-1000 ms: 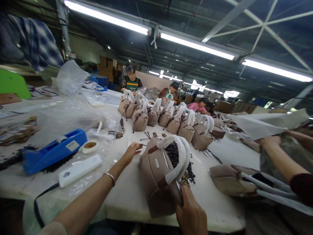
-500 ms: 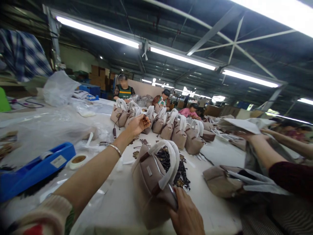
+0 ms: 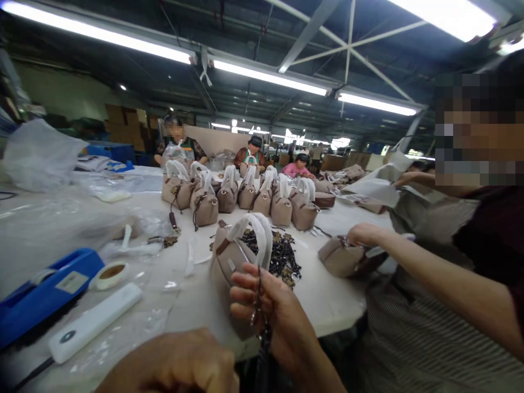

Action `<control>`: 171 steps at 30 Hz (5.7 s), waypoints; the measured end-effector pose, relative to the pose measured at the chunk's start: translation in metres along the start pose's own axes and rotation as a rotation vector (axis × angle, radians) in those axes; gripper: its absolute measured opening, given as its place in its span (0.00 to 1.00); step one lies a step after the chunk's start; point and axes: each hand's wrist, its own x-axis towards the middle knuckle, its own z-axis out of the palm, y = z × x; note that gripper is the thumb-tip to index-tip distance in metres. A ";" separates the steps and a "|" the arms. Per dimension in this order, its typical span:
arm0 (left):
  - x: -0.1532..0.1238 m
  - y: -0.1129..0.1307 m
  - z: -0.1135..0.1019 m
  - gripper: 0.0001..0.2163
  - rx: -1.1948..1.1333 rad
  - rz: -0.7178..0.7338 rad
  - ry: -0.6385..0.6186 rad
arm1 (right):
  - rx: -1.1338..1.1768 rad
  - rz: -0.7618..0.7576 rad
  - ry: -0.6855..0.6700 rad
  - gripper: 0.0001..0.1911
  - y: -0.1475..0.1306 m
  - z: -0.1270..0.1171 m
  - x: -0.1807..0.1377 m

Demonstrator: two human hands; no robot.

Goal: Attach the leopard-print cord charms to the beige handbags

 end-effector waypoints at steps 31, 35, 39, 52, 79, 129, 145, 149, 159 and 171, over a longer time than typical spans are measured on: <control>-0.016 -0.100 0.043 0.16 -0.293 -0.345 0.813 | -0.357 -0.177 0.131 0.18 0.003 -0.050 -0.034; -0.016 -0.104 0.043 0.15 -0.456 -0.277 0.847 | -0.513 -0.054 0.069 0.21 0.007 -0.058 -0.040; -0.018 -0.105 0.038 0.13 -0.485 -0.202 0.797 | -0.592 -0.017 0.009 0.21 0.015 -0.060 -0.038; -0.031 -0.120 0.025 0.13 -0.498 -0.235 0.870 | -0.602 -0.084 0.053 0.16 0.024 -0.047 -0.021; -0.042 -0.105 0.003 0.09 0.062 -0.322 0.980 | -0.450 0.160 -0.009 0.19 0.028 -0.048 -0.008; -0.020 -0.098 -0.003 0.13 0.140 -0.246 1.022 | -0.652 -0.317 0.048 0.14 0.037 -0.039 -0.004; -0.018 -0.076 -0.001 0.09 0.683 -0.332 0.999 | -1.315 -0.728 0.100 0.18 0.025 -0.032 -0.012; -0.017 -0.088 0.001 0.11 0.312 -0.242 1.057 | -1.199 -0.635 0.185 0.17 0.028 -0.029 -0.013; -0.015 -0.095 0.005 0.14 0.043 -0.224 1.021 | -0.750 -0.249 0.041 0.16 0.015 -0.024 -0.011; -0.024 -0.097 0.002 0.15 -0.071 -0.289 0.916 | -0.850 -0.228 0.134 0.16 0.013 -0.026 -0.008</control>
